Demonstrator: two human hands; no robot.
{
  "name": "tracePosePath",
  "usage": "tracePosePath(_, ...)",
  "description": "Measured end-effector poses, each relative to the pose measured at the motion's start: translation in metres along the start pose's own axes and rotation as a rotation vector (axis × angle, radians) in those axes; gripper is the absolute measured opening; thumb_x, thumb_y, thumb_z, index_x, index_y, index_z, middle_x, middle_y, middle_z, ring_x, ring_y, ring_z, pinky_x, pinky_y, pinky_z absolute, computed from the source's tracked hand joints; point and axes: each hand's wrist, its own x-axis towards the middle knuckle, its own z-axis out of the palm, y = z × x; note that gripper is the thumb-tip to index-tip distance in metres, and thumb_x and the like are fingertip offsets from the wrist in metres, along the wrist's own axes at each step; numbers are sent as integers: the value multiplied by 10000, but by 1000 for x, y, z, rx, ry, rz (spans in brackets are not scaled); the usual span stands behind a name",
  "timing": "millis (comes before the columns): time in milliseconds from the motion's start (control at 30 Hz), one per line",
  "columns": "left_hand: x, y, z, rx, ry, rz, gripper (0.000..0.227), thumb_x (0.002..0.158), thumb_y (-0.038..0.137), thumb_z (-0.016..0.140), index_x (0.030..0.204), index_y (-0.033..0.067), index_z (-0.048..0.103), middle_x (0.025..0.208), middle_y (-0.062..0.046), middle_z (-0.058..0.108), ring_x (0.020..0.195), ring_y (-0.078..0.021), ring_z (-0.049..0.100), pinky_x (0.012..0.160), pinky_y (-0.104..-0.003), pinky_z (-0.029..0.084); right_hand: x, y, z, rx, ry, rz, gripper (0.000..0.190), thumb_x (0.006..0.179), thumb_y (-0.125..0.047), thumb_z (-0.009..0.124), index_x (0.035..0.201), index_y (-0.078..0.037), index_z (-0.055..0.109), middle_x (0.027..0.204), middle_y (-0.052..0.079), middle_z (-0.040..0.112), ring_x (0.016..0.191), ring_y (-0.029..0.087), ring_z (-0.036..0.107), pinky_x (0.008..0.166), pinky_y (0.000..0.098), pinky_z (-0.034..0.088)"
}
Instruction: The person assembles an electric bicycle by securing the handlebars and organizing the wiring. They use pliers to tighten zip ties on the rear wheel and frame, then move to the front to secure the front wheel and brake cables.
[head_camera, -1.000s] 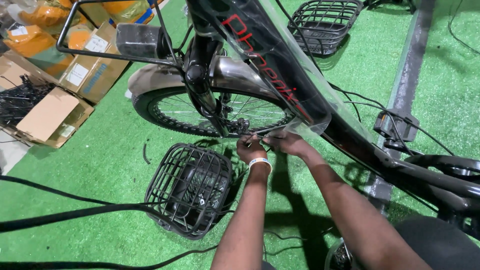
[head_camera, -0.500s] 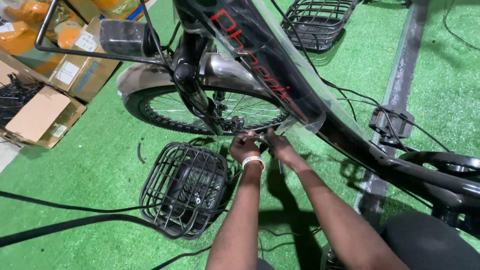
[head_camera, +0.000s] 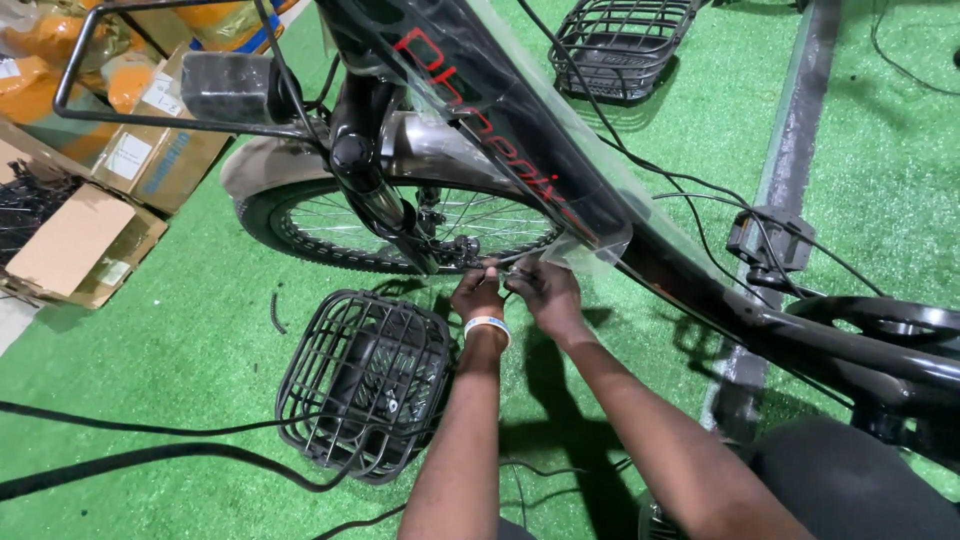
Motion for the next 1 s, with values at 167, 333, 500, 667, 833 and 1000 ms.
tracePosePath(167,42,-30,-13,124,-62,-270,120,864,59,681,774,132,713,984,-26,715,874,-242,658,798,-512,460,-3,25,16,-408,285,-319,450,782,-546,740,864,-120,615,724,131,615,782,370,642,742,462,530)
tracePosePath(333,12,1,-25,-535,-53,-462,264,819,-62,656,646,87,524,835,-59,541,852,-293,615,765,-378,416,1,31,13,-450,181,-229,346,749,-444,769,934,-161,693,828,103,684,943,336,652,852,417,525)
tracePosePath(500,20,-21,-22,-504,56,-252,347,741,-144,718,618,90,492,634,-82,447,605,-326,587,748,-485,509,9,-6,-11,-520,-135,-40,321,803,-345,712,1099,-220,705,965,96,722,1124,314,620,973,421,500)
tracePosePath(667,52,-59,-24,64,35,-228,214,800,81,788,702,186,629,662,27,630,598,-185,607,646,-456,409,14,-26,-12,-669,-58,-85,139,697,-263,692,806,-180,717,656,76,680,765,358,696,713,474,565)
tracePosePath(833,88,-97,-23,139,65,-297,171,795,119,792,794,235,667,777,39,678,725,-194,660,731,-494,469,0,8,5,-626,182,-379,320,655,-206,768,935,-124,636,868,102,627,854,348,646,675,454,562)
tracePosePath(1000,110,-113,-29,94,47,-343,151,829,84,735,841,214,659,826,15,672,781,-195,636,755,-495,460,10,-5,-5,-745,-193,-172,252,794,-258,676,1010,-129,677,980,98,665,1009,333,651,856,438,531)
